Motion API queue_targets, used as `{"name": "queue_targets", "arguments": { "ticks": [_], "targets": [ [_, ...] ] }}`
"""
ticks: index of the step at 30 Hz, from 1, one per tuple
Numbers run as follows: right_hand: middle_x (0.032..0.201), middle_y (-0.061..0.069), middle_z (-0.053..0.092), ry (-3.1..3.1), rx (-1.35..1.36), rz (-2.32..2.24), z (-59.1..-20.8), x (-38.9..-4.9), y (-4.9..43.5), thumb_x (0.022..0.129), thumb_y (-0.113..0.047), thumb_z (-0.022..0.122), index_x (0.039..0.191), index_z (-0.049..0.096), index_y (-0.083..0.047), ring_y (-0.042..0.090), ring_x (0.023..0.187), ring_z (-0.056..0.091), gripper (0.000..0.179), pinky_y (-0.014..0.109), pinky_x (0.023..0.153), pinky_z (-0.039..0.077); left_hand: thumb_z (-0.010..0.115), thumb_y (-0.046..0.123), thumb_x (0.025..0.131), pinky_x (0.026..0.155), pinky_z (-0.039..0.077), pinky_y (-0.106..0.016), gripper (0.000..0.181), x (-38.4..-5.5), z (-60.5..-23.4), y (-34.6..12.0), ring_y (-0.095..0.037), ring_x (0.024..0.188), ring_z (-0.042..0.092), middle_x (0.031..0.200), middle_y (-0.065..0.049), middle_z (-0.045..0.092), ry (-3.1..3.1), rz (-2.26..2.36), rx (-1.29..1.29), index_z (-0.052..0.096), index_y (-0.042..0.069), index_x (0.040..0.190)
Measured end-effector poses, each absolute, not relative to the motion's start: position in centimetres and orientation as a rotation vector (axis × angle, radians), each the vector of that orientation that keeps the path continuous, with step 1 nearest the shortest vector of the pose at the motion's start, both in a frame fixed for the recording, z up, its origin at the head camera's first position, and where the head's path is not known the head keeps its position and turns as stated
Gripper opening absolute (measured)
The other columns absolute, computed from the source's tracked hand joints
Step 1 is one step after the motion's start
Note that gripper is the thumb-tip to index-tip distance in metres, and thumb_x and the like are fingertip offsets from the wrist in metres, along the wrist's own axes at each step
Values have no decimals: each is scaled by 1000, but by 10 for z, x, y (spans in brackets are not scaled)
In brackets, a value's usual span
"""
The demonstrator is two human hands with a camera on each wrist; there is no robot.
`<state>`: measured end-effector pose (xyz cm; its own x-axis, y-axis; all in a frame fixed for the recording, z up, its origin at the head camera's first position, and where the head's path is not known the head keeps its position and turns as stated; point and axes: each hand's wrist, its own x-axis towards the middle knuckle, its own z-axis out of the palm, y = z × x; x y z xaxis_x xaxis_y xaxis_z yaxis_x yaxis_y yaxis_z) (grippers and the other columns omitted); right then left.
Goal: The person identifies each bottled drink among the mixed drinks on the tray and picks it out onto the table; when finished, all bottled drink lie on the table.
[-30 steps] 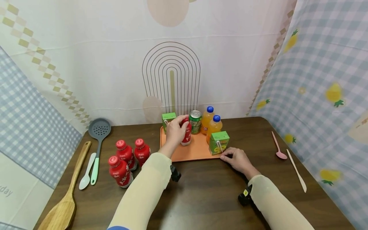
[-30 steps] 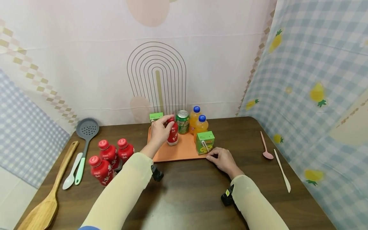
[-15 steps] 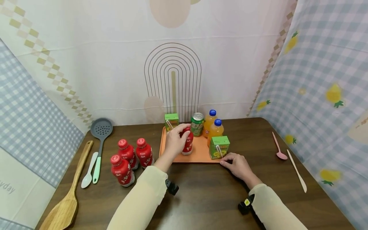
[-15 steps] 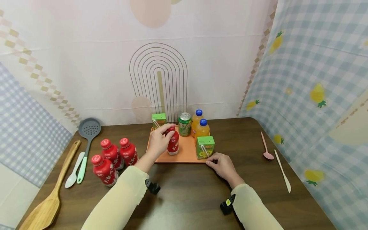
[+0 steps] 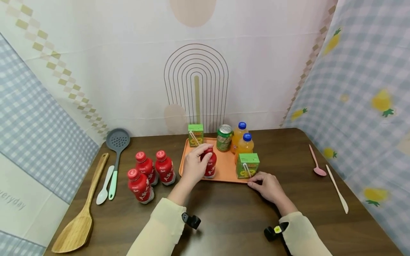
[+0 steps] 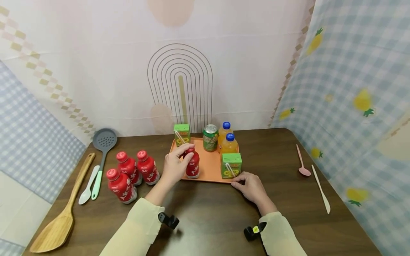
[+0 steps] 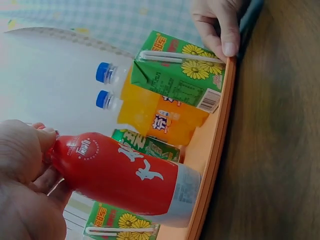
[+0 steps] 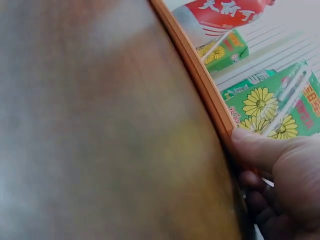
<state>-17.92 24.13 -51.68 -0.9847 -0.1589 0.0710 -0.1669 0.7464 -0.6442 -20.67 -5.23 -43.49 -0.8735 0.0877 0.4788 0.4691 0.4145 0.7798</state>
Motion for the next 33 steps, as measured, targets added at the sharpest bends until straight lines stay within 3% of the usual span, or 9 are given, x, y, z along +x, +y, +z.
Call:
{"name": "queue_targets", "arguments": {
  "ticks": [7,18,21,33],
  "targets": [
    [90,-11,66,-2893,279,1159,-520,-177,243,83,-33,76,86,77,-28,14,91,60,5,41,83,48,64,15,93,99,45,-38,26,-204,-434,-51,-12,118,56,125,4,62,-2287,-1493,-473,68,16,119],
    [93,-9,67,-2885,294,1239,-523,-179,247,82,-30,77,89,78,-26,16,94,59,8,40,83,47,71,17,89,88,52,-39,31,-211,-435,-52,-15,108,59,120,2,65,-2341,-1554,-421,69,25,118],
    [91,-10,66,-2876,294,1241,-525,-177,246,82,-27,78,89,78,-26,14,90,59,8,37,80,47,72,16,88,91,51,-40,32,-210,-437,-53,-15,109,60,119,2,66,-2336,-1554,-419,70,24,118],
    [88,-11,66,-2849,307,1219,-525,-178,245,81,-28,79,87,78,-27,13,86,58,7,34,76,47,72,11,87,95,48,-40,34,-178,-426,-71,-14,112,60,119,0,66,-2119,-1563,-473,68,16,120]
  ]
}}
